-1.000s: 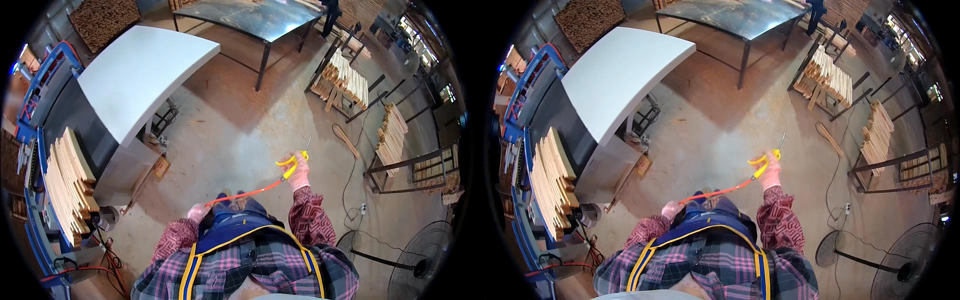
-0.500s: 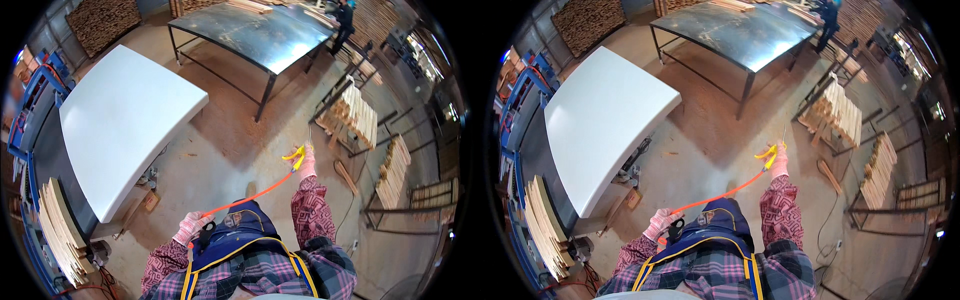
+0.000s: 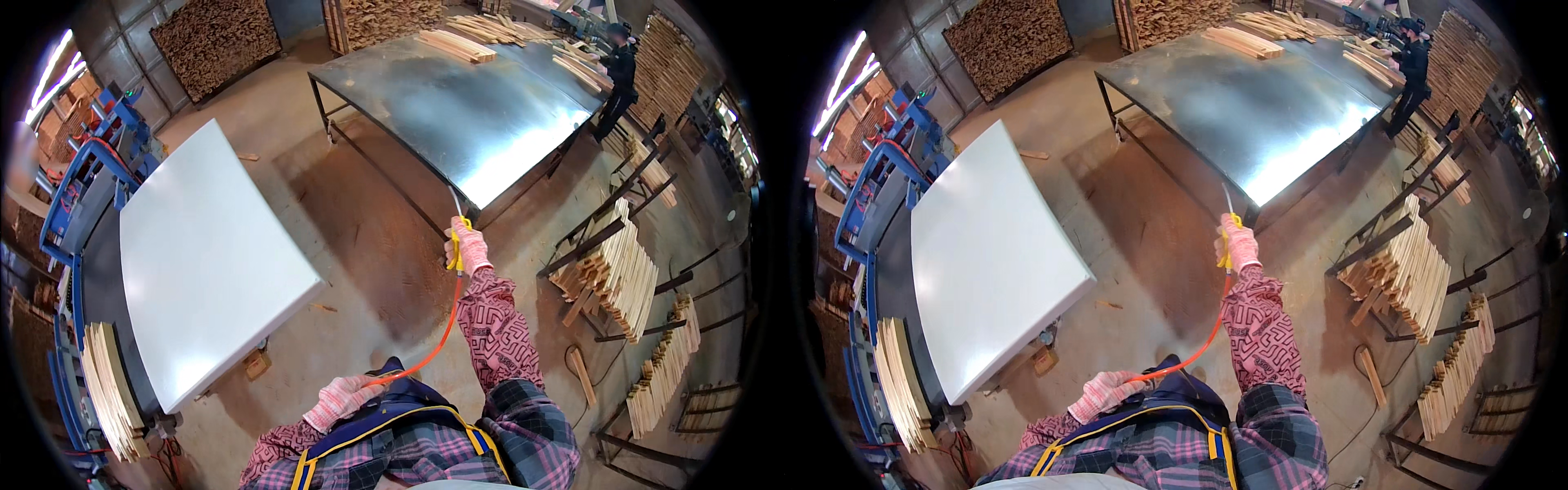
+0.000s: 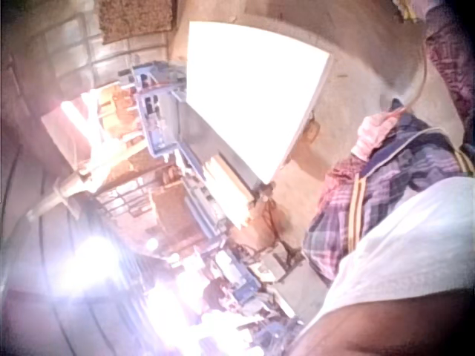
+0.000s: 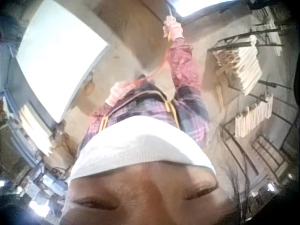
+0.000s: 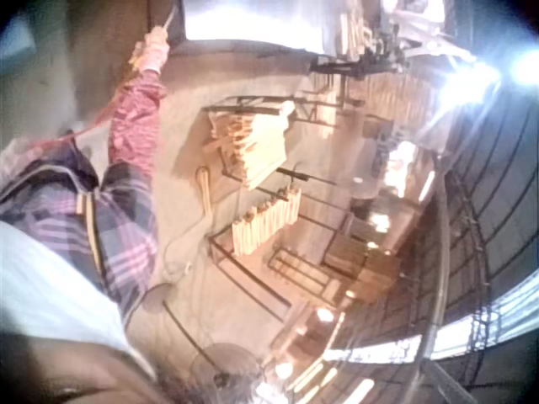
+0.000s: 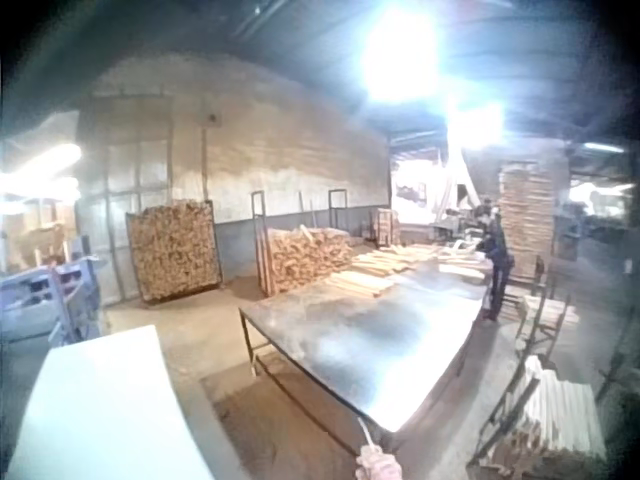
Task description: The person picks up stacks of wooden planks from a conveyor belt and places them onto a metal table. They then use a yellow air blow gun to clean the table surface and the floor area around the machinery.
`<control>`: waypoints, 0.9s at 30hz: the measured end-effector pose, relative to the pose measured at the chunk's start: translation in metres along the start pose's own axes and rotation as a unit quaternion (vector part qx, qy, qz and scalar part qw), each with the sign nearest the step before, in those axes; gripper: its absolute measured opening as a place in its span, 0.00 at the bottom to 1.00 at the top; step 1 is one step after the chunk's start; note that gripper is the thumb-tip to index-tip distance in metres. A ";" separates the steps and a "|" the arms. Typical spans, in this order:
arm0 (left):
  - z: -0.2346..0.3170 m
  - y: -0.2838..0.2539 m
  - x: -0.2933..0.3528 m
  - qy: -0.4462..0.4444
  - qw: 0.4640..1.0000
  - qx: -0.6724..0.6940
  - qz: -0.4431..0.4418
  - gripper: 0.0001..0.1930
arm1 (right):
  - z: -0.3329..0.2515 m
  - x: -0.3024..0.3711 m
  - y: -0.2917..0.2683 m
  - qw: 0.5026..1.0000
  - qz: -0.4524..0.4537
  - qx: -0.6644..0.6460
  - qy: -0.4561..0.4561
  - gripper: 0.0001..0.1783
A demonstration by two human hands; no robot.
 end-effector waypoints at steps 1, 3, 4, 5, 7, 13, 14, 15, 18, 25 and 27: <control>0.014 -0.007 -0.009 0.050 0.998 -0.023 0.009 0.21 | -0.008 -0.016 0.004 1.000 0.001 0.024 0.010 0.29; 0.022 -0.022 -0.031 -0.024 0.993 -0.116 -0.018 0.19 | -0.010 -0.031 0.019 0.999 -0.039 0.007 0.023 0.29; 0.025 -0.031 -0.042 -0.012 0.994 -0.109 -0.030 0.19 | -0.009 -0.037 0.023 0.999 -0.043 0.020 0.011 0.29; 0.034 -0.040 -0.057 0.015 0.994 -0.102 -0.039 0.18 | -0.010 -0.040 0.031 0.996 -0.085 -0.007 0.007 0.29; 0.036 -0.053 -0.080 0.043 0.997 0.003 -0.062 0.18 | -0.012 -0.049 0.026 0.996 -0.065 -0.004 0.053 0.30; 0.093 -0.069 -0.145 0.056 0.993 0.042 -0.094 0.17 | -0.063 -0.068 -0.174 0.955 0.057 -0.260 -0.130 0.31; 0.101 -0.072 -0.157 0.082 0.990 0.071 -0.089 0.17 | -0.073 -0.069 -0.194 0.939 0.080 -0.306 -0.133 0.31; 0.113 -0.071 -0.173 0.110 0.985 0.101 -0.085 0.18 | -0.089 -0.068 -0.209 0.922 0.104 -0.348 -0.135 0.32; 0.157 -0.052 -0.216 0.114 0.982 0.101 -0.109 0.19 | -0.124 -0.065 -0.264 0.916 0.212 -0.293 -0.176 0.32; 0.272 -0.020 -0.337 0.027 0.988 0.041 -0.149 0.19 | -0.207 -0.183 -0.375 0.956 0.184 -0.175 -0.148 0.33; 0.320 -0.006 -0.365 0.068 0.989 -0.017 -0.127 0.19 | -0.230 -0.227 -0.393 0.966 0.164 -0.166 -0.107 0.33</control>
Point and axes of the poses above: each hand's wrist, its own x-axis away from the middle knuckle, its own y-axis out of the palm, z = x × y, the point moved 9 cm from there along -x, towards the middle knuckle, and after that the axes turned 12 degrees about -z, right-handed, at the moved point
